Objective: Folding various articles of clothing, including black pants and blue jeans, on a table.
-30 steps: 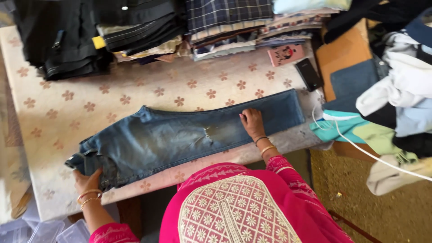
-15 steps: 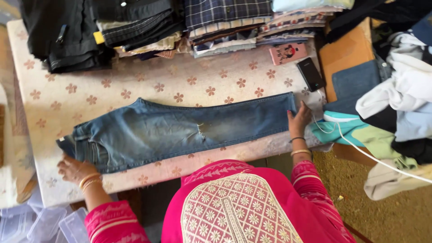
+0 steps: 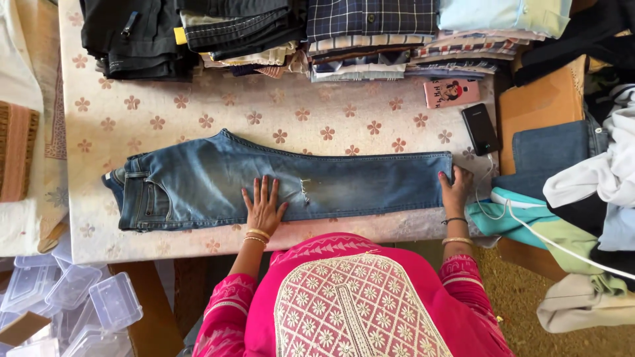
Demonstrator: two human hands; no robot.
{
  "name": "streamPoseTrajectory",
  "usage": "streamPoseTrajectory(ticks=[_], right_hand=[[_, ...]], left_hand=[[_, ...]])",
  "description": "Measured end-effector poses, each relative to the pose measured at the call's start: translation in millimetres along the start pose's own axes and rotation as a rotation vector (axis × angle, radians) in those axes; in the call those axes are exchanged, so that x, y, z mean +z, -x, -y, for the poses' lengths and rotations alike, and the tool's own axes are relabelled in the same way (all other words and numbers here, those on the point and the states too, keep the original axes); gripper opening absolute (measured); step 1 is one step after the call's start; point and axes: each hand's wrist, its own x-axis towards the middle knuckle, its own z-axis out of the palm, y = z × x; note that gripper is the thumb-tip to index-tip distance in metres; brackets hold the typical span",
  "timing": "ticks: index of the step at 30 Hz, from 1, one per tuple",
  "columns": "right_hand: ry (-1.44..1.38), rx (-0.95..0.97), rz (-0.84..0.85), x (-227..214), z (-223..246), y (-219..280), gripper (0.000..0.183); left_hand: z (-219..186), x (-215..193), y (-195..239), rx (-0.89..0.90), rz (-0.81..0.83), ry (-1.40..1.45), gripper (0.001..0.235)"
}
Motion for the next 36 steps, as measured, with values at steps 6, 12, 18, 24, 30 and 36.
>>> streamPoseTrajectory(ticks=[6,12,18,24,30,36], right_hand=[[-0.153,0.195,0.071,-18,18,-16,0.066],[-0.226,0.09,0.093,-19,26,-34,0.061],[-0.45,0.236,0.087,-19,39,-43,0.052],[-0.391,-0.013,0.134,-6,23,-56,0.058],[-0.188,0.094,0.269,8,2,-64,0.046],[-0.678,0.441,0.41,-40,29,-31,0.034]], left_hand=[[9,-3,-3,0.034,-0.04,0.019,0.083],[10,3,-3,0.037,-0.053,0.028,0.083],[8,2,-4,0.019,-0.029,0.02,0.082],[8,1,-4,0.018,-0.003,-0.033,0.083],[3,-12,-4,0.015,-0.002,-0.081,0.082],[5,-9,-2,0.014,-0.056,0.014,0.082]])
